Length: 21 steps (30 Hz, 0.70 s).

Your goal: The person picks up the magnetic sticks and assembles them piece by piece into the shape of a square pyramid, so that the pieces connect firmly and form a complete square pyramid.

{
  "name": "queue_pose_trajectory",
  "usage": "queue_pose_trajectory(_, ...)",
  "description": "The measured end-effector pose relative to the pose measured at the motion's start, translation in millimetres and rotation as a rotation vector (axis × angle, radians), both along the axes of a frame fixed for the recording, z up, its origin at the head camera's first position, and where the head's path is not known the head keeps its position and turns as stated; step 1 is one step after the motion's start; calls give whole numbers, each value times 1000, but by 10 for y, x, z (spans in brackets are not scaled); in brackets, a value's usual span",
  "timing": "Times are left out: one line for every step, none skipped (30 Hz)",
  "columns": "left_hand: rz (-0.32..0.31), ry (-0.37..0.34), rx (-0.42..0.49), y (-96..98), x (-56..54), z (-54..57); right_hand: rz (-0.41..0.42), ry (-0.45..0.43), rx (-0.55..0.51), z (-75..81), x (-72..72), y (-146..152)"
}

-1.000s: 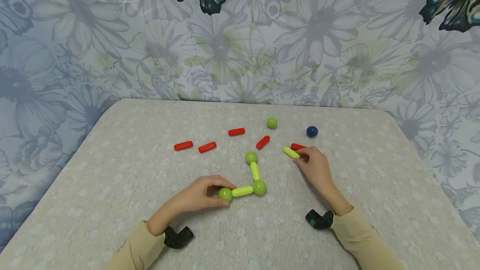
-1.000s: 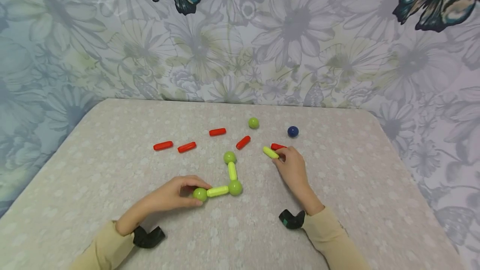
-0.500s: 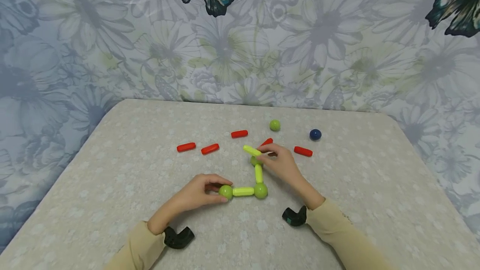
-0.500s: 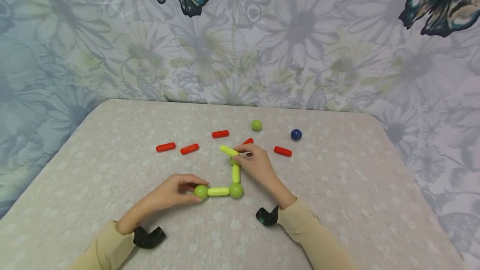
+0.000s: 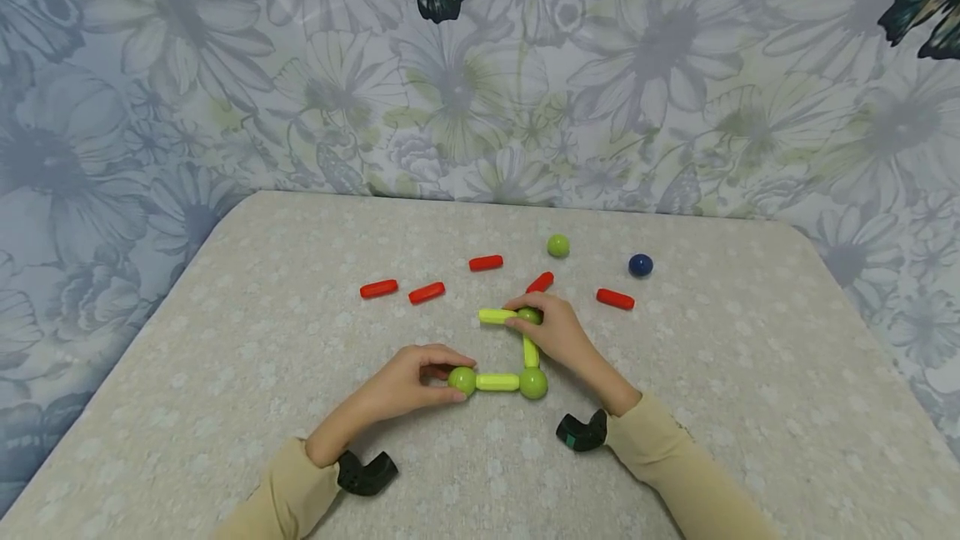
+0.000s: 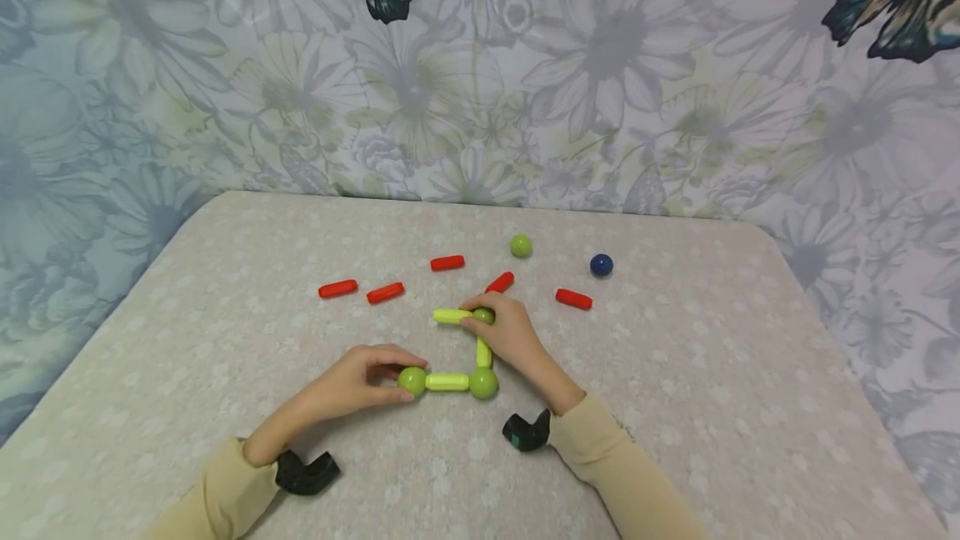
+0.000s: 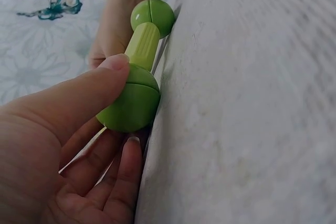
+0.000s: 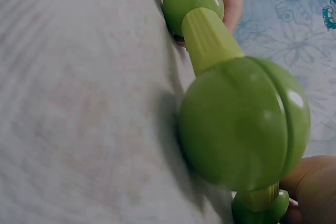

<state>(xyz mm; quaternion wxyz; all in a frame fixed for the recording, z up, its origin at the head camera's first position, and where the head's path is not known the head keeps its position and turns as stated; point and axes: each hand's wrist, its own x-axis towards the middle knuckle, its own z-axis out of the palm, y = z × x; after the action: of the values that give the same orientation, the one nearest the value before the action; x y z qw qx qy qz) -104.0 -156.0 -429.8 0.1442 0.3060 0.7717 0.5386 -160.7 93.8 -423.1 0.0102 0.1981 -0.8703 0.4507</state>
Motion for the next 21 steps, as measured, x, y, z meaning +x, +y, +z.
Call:
queue_pose_trajectory(2,2,1,4,-1,0,2,5,-1,1,-2,0)
queue_pose_trajectory(6,4,1,7,-1,0,2,9,-2,3,-3,1)
queue_pose_trajectory(9,7,2,9,-1,-2,6,11,-3,3,-5,2)
queue_pose_trajectory(13,10,0,11,-1,-5,8,11,-4,2,-6,4)
queue_pose_trajectory(16,11,-2,14,-1,-6,10,11,-5,0,-8,7)
queue_pose_trajectory(17,11,-3,16,-2,-10,11,10,-6,-2,-9,11)
queue_pose_trajectory(21,4,-4,17,-3,-11,11,9,-8,-3,-10,14)
queue_pose_trajectory(19,3,-5,18,-4,-10,10,7,-12,-3,-11,18)
queue_pose_trajectory(16,2,-5,17,-7,-12,9,6,-15,-4,-12,20)
queue_pose_trajectory(9,1,-3,16,-11,-6,7,5,-18,-5,-13,22)
queue_pose_trajectory(5,1,0,6,-18,-2,5,4,-18,-7,-15,24)
queue_pose_trajectory(8,4,0,-7,-28,6,6,5,-19,-5,-16,22)
queue_pose_trajectory(19,7,-1,-24,-42,19,8,4,-22,-3,-18,21)
queue_pose_trajectory(39,9,-1,-45,-59,35,12,4,-23,-4,-20,18)
queue_pose_trajectory(68,12,1,-64,-82,57,16,4,-24,-1,-20,15)
queue_pose_trajectory(102,17,3,-79,-110,85,18,3,-26,0,-20,13)
queue_pose_trajectory(139,20,2,-91,-148,103,19,2,-29,1,-20,10)
queue_pose_trajectory(171,25,-3,-90,-190,124,18,0,-34,1,-17,6)
queue_pose_trajectory(192,26,-6,-83,-234,140,15,-2,-37,-4,-15,5)
queue_pose_trajectory(208,25,-10,-67,-283,144,12,-2,-38,-13,-13,4)
queue_pose_trajectory(217,23,-20,-43,-330,149,9,-6,-40,-18,-8,1)
